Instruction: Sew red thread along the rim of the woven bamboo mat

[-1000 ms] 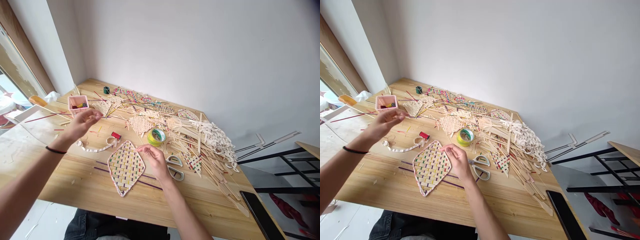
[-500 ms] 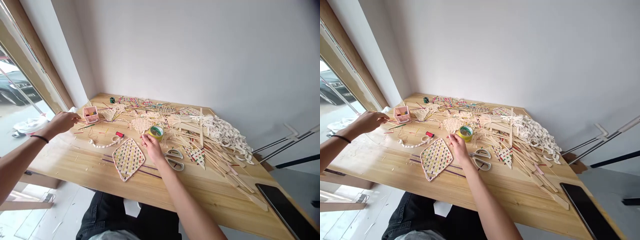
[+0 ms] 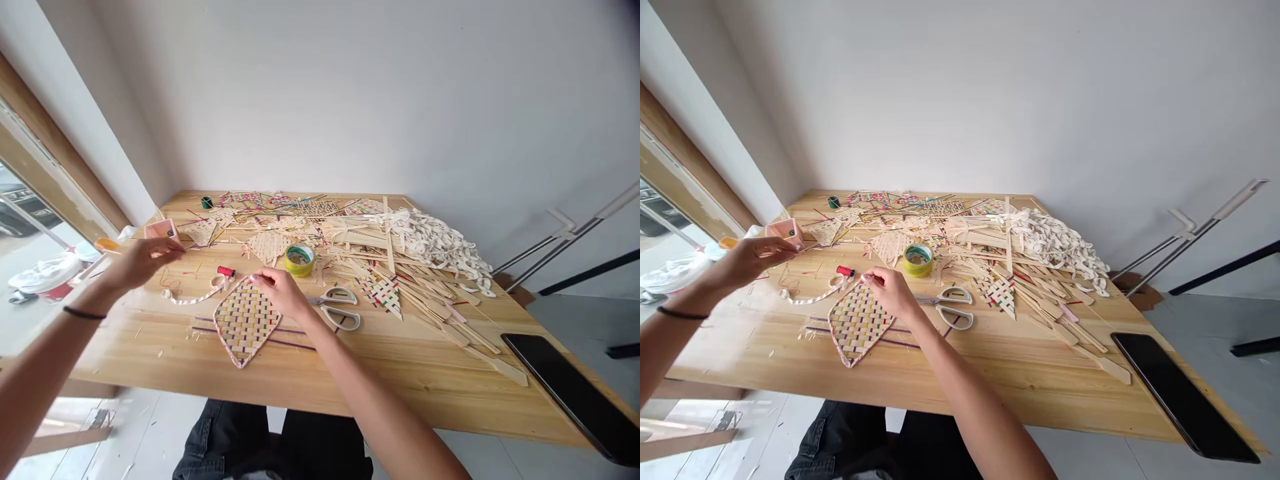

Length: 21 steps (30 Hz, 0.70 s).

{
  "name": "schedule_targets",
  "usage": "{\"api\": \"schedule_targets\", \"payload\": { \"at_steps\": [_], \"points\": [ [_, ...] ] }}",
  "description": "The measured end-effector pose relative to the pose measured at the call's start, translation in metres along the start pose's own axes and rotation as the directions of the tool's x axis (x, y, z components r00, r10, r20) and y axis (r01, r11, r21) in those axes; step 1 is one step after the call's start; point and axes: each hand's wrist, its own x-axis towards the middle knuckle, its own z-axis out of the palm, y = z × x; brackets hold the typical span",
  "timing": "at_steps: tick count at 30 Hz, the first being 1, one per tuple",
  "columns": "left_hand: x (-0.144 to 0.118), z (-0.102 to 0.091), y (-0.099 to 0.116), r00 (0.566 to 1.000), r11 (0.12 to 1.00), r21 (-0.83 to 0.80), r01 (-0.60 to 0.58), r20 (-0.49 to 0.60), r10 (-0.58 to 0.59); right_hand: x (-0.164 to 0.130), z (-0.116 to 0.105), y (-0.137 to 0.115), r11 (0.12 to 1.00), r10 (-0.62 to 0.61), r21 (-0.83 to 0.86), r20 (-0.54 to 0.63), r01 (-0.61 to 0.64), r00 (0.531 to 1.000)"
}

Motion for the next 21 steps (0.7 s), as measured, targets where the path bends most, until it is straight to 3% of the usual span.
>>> {"api": "schedule_targets", "payload": {
  "at_steps": [5,9,13,21],
  "points": [
    [0.017,0.088,0.02,0.985,0.931,-0.35,-0.104,0.093,0.145,0.004,-0.008,-0.001,0.999,0.028,-0.025,-0.017,-0.028,0.999],
    [0.027,0.132,0.02,0.993,0.866,-0.497,-0.063,0.054,0.103,0.003,-0.016,-0.001,0.996,0.091,-0.007,-0.02,-0.091,0.996],
    [0.02,0.138,0.018,0.998,0.858,-0.512,-0.022,0.04,0.05,-0.005,-0.025,-0.007,0.987,0.159,0.026,-0.067,-0.157,0.985],
    [0.003,0.145,0.023,0.983,0.883,-0.466,-0.044,0.136,0.121,-0.01,-0.029,-0.007,0.978,0.203,0.079,-0.113,-0.195,0.973]
  ]
}}
